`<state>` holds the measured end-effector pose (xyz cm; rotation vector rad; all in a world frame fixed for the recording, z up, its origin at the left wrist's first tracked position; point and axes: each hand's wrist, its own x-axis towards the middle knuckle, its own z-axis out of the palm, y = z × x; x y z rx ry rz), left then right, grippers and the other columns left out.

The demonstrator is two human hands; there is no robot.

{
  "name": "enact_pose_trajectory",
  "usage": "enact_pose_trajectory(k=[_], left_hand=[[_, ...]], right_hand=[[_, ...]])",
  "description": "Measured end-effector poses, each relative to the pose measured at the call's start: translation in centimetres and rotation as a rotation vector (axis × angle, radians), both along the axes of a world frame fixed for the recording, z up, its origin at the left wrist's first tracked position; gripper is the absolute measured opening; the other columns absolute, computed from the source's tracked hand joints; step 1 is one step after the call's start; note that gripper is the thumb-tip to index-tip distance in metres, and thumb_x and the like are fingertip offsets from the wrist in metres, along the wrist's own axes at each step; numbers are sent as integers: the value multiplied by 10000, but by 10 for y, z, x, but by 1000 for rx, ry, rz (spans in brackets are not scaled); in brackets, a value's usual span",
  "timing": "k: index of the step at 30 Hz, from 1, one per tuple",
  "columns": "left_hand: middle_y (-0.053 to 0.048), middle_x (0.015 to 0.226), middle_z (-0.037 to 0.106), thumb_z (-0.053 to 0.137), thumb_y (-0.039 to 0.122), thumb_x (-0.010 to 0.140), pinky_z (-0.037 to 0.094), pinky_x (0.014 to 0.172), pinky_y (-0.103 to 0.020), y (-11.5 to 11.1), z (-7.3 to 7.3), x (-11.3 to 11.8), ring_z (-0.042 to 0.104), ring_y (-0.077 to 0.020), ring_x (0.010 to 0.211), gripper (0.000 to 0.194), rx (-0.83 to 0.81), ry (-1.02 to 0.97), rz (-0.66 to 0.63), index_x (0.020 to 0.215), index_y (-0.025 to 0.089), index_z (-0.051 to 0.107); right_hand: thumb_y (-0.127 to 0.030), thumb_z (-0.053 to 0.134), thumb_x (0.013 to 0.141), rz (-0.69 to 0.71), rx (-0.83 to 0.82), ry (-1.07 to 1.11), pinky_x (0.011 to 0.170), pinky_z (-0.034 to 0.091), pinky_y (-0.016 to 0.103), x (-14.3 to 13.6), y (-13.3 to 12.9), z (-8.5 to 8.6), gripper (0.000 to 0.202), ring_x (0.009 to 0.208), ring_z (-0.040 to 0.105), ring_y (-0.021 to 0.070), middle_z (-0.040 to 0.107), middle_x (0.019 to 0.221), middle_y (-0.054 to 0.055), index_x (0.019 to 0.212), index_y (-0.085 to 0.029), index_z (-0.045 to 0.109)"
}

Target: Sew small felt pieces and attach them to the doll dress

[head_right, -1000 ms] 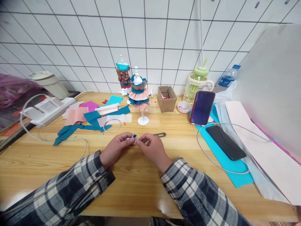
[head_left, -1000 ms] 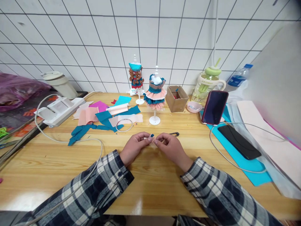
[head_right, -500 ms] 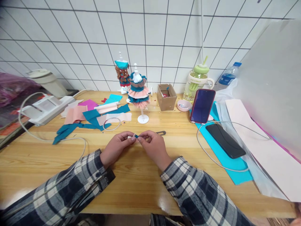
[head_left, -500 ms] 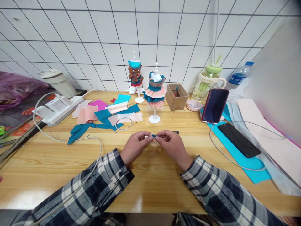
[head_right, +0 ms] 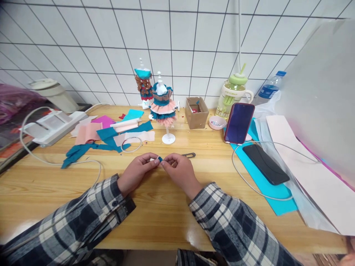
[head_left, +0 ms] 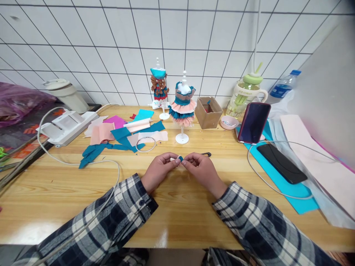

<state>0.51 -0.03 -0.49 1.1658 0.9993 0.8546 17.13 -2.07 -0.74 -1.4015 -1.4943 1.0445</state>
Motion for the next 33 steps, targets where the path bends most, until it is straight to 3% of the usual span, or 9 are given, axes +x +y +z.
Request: enact_pose_trajectory(k=[5,10,14,18,21,26,30,33], left_hand=[[-20,778,674,693,376,724,454,686,-244,0,0,0,591,-130,706,272,-33,-37,-17,854,146,625],[-21,739,653,688,398,707,423,613,-230,-1,1,0,561,-131,663,292,140,188,-60,830,136,647],[-14,697,638,638,390,744,385,545,-218,-3,1,1,519,-115,596,265,249,350,-126,815,135,654],[-20,732,648,611,313,762,417,601,-232,-4,-1,0,542,-129,651,181,327,427,-205,797,140,649],[-40,835,658,617,310,767,452,674,-253,-4,-3,-1,582,-157,757,202,336,378,-226,885,149,643],[-77,1026,620,709,372,703,475,757,-288,-1,-4,-1,597,-186,881,531,207,216,-90,1166,167,548],[-38,845,631,689,375,725,444,728,-262,0,-3,0,573,-148,774,314,115,93,-89,907,130,616],[-6,745,595,663,378,747,415,689,-243,0,-2,-1,530,-120,703,266,101,61,-55,767,122,592]], right_hand=[[-335,593,746,30,-13,-18,530,404,234,1,0,0,162,557,483,109,598,646,-8,763,-176,620],[-345,561,780,33,75,-127,556,389,237,5,0,5,191,600,488,111,598,728,-6,865,-188,631],[-282,606,746,30,198,-267,576,366,238,8,-1,7,102,632,480,115,600,731,2,753,-190,650],[-200,602,709,81,201,-307,558,340,235,9,0,7,43,586,448,105,579,665,-12,683,-188,634],[-200,579,708,86,118,-228,536,332,233,10,2,6,50,557,429,100,544,621,-26,668,-183,603],[-314,569,747,-5,-54,80,525,339,229,6,5,0,136,537,415,94,495,595,-45,720,-181,579],[-395,581,750,-8,-141,230,486,323,225,0,1,-1,215,490,370,83,476,574,-53,755,-180,592],[-388,601,732,7,-122,115,485,324,225,-1,0,0,218,506,386,86,520,614,-32,760,-172,614]])
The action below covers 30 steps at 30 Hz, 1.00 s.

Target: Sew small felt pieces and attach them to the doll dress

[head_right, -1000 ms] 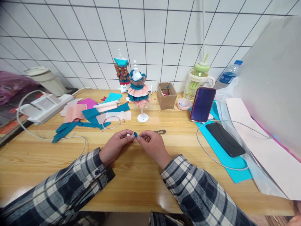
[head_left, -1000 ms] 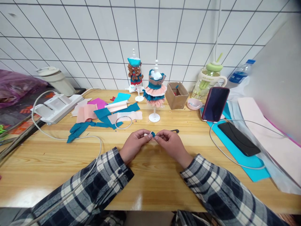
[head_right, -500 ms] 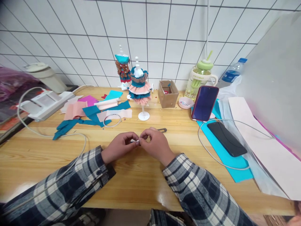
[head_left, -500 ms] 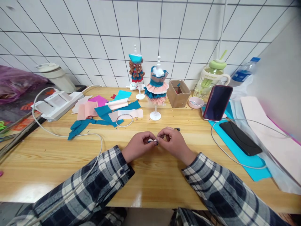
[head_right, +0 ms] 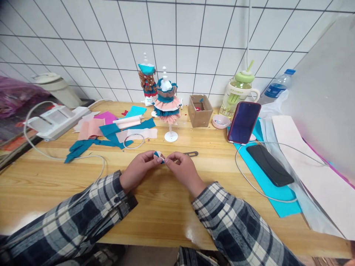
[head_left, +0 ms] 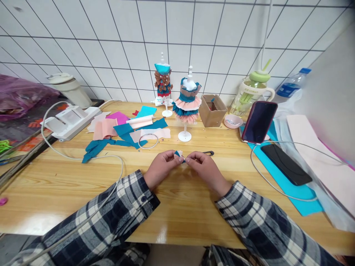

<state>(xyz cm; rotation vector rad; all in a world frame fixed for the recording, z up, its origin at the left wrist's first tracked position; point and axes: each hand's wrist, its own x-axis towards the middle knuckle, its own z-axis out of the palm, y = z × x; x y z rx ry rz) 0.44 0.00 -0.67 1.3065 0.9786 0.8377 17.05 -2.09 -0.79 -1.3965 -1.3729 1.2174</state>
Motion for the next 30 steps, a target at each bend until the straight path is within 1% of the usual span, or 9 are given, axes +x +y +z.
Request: enact_pose_trajectory(k=[4,7,9,16,18,20,24,27,30], left_hand=[[24,671,532,667,379,738,376,628,-220,1,0,-1,473,-99,641,277,20,34,-30,707,126,557],[30,659,501,655,396,741,354,600,-215,0,0,-1,445,-94,622,296,40,80,-57,695,128,538],[29,666,493,635,412,753,345,587,-215,1,0,-1,434,-95,619,302,49,119,-79,711,131,531],[48,621,440,601,429,772,318,551,-209,2,-2,0,386,-87,580,319,103,208,-147,671,154,473],[43,631,450,584,437,782,324,558,-213,2,-1,0,394,-93,588,312,103,220,-149,691,153,492],[33,663,476,567,445,791,339,579,-219,3,0,0,418,-102,614,306,96,210,-145,734,149,519],[21,708,504,557,444,799,357,620,-226,3,2,0,443,-112,656,300,94,188,-128,778,145,539],[25,698,493,558,440,801,348,616,-223,3,2,0,428,-109,648,297,93,192,-120,763,146,529],[35,667,465,567,444,792,332,593,-216,2,2,0,405,-101,623,309,93,195,-119,716,151,507]], right_hand=[[-361,599,732,7,84,-127,517,349,231,5,2,1,212,539,421,93,590,703,-2,813,-170,643],[-363,586,745,89,64,-159,515,338,234,8,4,0,207,529,411,94,570,645,-6,742,-163,636],[-346,568,762,143,71,-178,526,341,233,10,4,0,192,542,421,97,565,645,-9,729,-165,624],[-214,555,785,163,262,-376,603,356,236,16,7,2,89,669,488,118,592,734,2,721,-177,604],[-236,550,796,167,251,-378,608,363,238,16,8,2,104,672,495,120,607,751,9,749,-177,622],[-285,549,802,164,198,-344,595,369,240,16,8,1,146,641,488,116,625,759,13,789,-178,647],[-371,587,766,152,90,-268,523,340,233,16,8,1,223,538,428,97,616,665,1,778,-166,673],[-384,609,744,145,65,-233,482,301,224,16,7,2,236,505,392,86,585,609,-13,773,-160,678],[-363,614,742,147,89,-252,473,285,224,16,6,3,208,501,386,83,583,619,-14,771,-166,674]])
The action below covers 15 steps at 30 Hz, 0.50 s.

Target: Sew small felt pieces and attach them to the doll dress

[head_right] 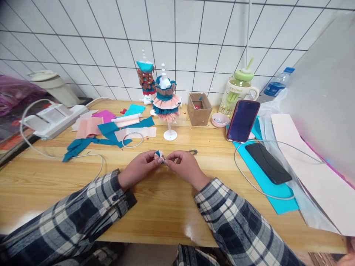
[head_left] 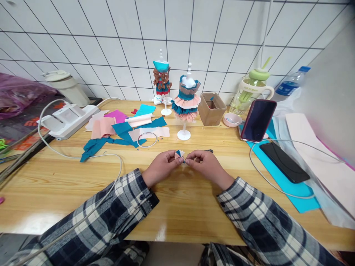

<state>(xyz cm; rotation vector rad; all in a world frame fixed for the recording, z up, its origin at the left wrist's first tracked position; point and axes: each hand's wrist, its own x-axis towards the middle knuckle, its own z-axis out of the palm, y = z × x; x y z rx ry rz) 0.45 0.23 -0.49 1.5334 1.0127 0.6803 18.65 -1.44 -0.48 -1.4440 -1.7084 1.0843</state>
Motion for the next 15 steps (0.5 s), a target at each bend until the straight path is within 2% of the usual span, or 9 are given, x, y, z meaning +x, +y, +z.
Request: enact_pose_trajectory(k=[8,10,15], left_hand=[[52,610,398,564,449,792,285,530,-209,2,0,-1,345,-91,563,327,-7,24,-46,667,162,470],[48,621,404,559,443,799,293,548,-212,2,0,-1,351,-93,581,330,2,13,-44,659,160,463],[44,641,422,558,456,799,309,578,-216,3,1,-2,368,-95,607,336,2,-1,-24,675,156,473]], right_hand=[[-235,535,813,88,262,-132,565,344,235,2,0,4,89,577,447,99,602,742,-5,781,-192,606],[-248,536,821,84,269,-138,567,344,237,2,0,4,97,576,450,99,613,750,-1,792,-191,610],[-345,600,787,3,171,-84,523,334,238,0,-1,4,172,530,435,94,644,746,5,838,-195,668]])
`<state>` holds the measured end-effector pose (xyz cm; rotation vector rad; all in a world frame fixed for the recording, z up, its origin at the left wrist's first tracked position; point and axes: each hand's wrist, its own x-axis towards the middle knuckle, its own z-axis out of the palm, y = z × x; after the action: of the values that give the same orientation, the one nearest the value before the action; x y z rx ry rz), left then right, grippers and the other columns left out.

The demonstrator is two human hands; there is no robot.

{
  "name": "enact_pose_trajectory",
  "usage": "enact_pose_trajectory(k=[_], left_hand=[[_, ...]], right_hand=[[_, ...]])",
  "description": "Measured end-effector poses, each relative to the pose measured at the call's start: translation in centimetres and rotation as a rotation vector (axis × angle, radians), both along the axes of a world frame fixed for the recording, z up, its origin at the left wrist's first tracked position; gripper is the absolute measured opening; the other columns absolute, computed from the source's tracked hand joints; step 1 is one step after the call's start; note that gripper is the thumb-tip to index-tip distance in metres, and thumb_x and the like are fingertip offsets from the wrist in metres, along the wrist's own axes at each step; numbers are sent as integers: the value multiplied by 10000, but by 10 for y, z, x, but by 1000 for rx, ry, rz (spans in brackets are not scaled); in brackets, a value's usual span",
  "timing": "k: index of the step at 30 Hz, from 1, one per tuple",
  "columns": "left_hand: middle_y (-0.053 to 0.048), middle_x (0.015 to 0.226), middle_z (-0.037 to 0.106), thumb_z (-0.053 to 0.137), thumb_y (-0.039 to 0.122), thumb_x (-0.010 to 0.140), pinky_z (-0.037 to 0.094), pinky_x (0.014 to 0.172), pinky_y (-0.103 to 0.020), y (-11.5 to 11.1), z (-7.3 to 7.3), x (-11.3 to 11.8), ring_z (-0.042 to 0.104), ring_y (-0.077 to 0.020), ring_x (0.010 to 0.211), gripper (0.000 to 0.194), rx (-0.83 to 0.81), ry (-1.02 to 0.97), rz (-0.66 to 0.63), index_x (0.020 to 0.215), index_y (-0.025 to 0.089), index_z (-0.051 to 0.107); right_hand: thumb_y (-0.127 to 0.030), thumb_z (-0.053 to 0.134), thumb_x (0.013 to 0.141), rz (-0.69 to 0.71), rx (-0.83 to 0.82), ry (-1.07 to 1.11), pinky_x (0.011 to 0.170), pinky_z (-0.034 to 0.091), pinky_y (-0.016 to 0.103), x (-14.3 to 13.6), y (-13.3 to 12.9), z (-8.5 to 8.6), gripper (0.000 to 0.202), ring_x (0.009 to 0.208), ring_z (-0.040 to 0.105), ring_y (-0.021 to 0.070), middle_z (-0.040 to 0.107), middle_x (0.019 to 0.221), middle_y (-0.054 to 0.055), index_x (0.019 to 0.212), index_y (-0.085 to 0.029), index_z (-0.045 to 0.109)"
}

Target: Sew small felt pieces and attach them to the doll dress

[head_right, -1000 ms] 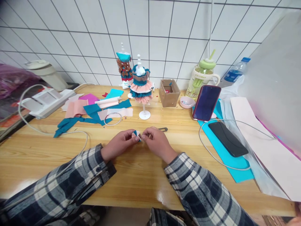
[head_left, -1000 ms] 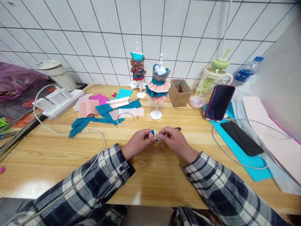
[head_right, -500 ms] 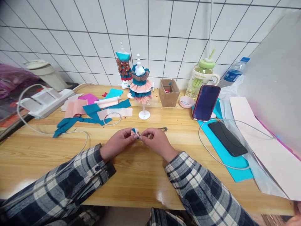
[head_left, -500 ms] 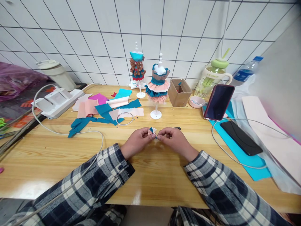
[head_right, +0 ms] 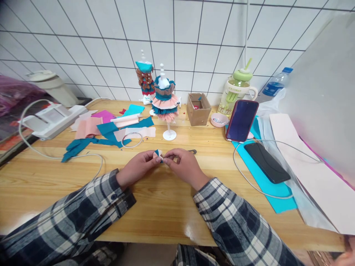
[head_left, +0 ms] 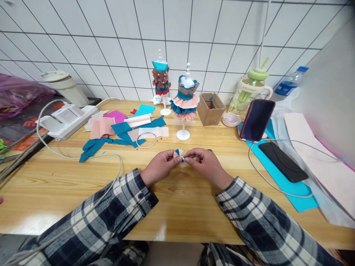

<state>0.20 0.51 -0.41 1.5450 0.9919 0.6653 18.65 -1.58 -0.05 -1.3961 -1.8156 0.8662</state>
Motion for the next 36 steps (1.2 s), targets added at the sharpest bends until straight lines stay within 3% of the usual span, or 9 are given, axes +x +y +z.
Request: enact_pose_trajectory(k=[5,12,16,19,23,36], left_hand=[[39,647,449,584,472,774,316,566,-211,-1,-1,1,389,-96,605,348,-25,11,-2,678,153,484],[49,620,427,580,457,783,297,545,-208,0,-3,0,369,-90,578,336,-9,5,-37,671,159,472],[52,609,421,573,473,780,294,542,-209,0,-2,0,371,-91,570,357,-10,1,-12,646,164,455],[48,620,445,584,479,768,304,551,-210,0,-2,0,393,-97,585,348,-9,12,-2,665,162,482],[41,631,465,592,476,765,310,553,-209,0,-3,0,398,-96,591,343,-10,20,-9,679,158,495],[52,595,407,607,493,741,293,519,-202,-2,0,2,362,-87,563,367,-42,37,-70,655,165,468]], right_hand=[[-317,602,770,14,-40,-27,483,284,233,0,-1,1,146,486,396,87,581,601,-21,775,-189,674],[-268,531,810,67,2,-48,526,321,222,1,0,1,116,547,425,88,591,692,-19,777,-184,603],[-312,546,811,56,-55,24,538,349,227,0,0,-1,157,556,440,95,631,732,-5,819,-187,641],[-366,582,787,26,-97,61,509,341,232,0,1,-2,214,526,427,99,632,683,3,848,-186,680],[-327,602,764,28,-104,52,466,289,223,-1,0,0,177,491,386,88,586,595,-16,818,-184,692],[-242,561,767,71,-59,34,492,292,213,3,2,-1,93,501,388,79,577,624,-31,752,-182,631]])
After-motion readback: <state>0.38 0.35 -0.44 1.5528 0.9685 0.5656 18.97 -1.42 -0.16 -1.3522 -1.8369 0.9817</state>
